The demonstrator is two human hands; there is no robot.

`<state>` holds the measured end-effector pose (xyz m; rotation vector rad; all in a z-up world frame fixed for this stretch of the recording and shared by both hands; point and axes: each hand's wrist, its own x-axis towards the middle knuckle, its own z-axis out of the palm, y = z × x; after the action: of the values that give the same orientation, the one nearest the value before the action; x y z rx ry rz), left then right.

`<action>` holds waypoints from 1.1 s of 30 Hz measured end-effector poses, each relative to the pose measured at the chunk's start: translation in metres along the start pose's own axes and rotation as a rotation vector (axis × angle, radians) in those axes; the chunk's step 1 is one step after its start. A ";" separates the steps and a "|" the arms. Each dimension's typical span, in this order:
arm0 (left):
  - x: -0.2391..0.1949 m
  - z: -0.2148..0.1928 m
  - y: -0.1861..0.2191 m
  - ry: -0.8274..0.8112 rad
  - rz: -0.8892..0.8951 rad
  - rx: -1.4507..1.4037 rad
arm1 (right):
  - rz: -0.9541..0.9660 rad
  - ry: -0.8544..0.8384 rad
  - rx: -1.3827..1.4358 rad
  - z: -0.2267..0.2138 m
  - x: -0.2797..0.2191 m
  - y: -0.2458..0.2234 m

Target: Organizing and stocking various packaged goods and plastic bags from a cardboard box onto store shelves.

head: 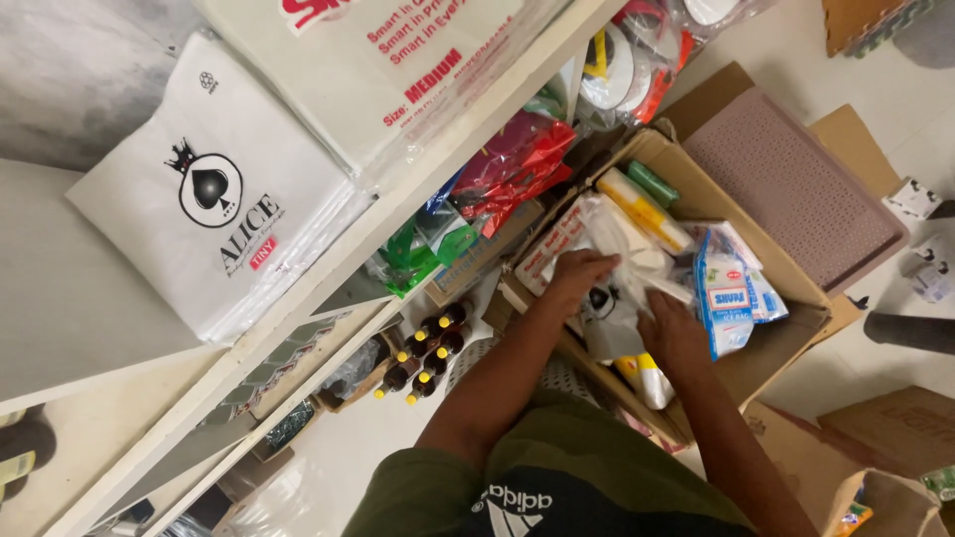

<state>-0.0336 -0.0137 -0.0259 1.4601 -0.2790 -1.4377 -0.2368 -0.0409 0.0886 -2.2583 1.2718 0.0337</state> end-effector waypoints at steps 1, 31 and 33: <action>0.000 -0.007 0.009 0.027 -0.097 -0.049 | -0.096 0.089 0.020 0.005 -0.001 0.007; 0.063 -0.076 -0.046 0.281 0.039 0.476 | 0.398 0.077 0.409 -0.092 -0.096 0.089; 0.037 -0.062 -0.023 0.325 0.180 0.730 | 0.358 0.025 0.445 -0.084 -0.098 0.103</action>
<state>0.0171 -0.0011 -0.0807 2.1567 -0.7625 -0.9609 -0.3929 -0.0452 0.1419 -1.6465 1.5107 -0.1344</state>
